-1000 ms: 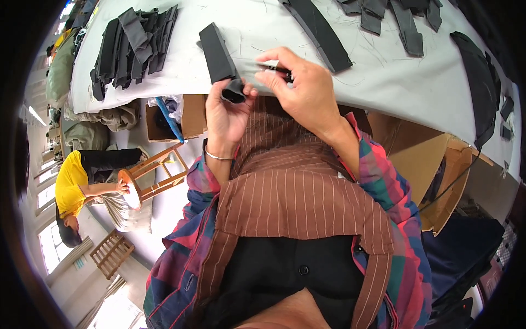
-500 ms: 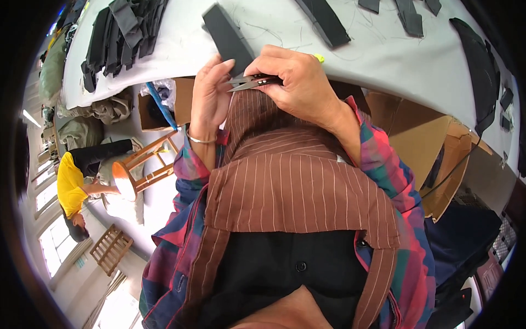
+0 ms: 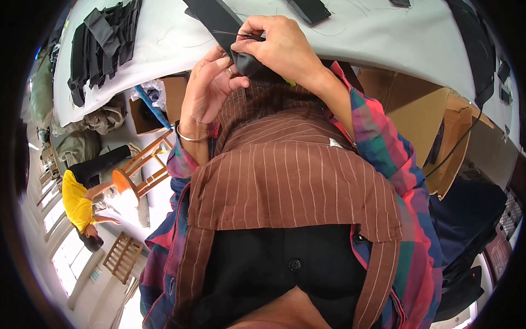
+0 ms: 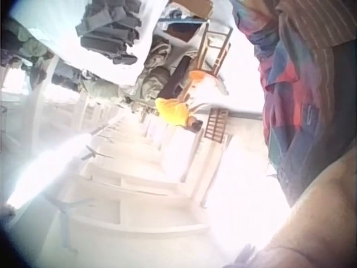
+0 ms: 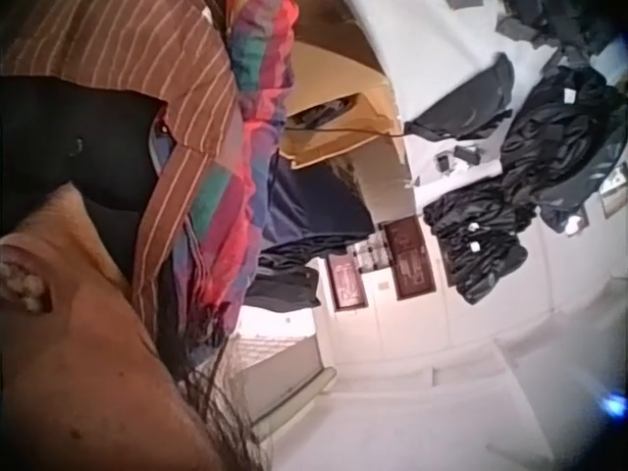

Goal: Trimming excess threads from black fabric components using small scissors.

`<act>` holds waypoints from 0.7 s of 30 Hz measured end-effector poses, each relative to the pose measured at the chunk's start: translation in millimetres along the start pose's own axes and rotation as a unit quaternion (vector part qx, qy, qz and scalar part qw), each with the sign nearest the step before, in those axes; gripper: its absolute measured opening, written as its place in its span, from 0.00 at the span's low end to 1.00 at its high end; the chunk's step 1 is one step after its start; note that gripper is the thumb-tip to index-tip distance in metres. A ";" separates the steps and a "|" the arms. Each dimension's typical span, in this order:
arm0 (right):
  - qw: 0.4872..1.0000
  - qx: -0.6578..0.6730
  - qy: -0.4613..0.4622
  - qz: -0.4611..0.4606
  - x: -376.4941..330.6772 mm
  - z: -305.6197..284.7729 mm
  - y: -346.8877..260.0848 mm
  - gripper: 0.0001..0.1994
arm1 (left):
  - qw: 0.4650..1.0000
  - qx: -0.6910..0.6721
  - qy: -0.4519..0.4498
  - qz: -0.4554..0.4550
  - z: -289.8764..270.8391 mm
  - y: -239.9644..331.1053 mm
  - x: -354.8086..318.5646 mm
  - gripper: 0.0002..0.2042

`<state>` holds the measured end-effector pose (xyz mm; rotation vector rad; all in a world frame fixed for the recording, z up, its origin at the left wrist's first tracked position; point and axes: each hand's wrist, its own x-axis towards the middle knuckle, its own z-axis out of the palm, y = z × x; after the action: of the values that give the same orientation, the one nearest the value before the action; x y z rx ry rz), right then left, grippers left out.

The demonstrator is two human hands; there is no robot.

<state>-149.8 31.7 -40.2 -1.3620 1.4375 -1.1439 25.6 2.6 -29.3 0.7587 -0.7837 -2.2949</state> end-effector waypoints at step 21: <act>0.959 -0.224 0.038 -0.172 -31.7 -17.6 -13.2 0.07 | 0.983 0.091 0.133 0.086 0.8 -13.1 12.5 0.06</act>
<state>-161.4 64.6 -23.7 -1.9633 1.6226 -1.1343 12.3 2.9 -41.6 1.0149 -0.9030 -1.9378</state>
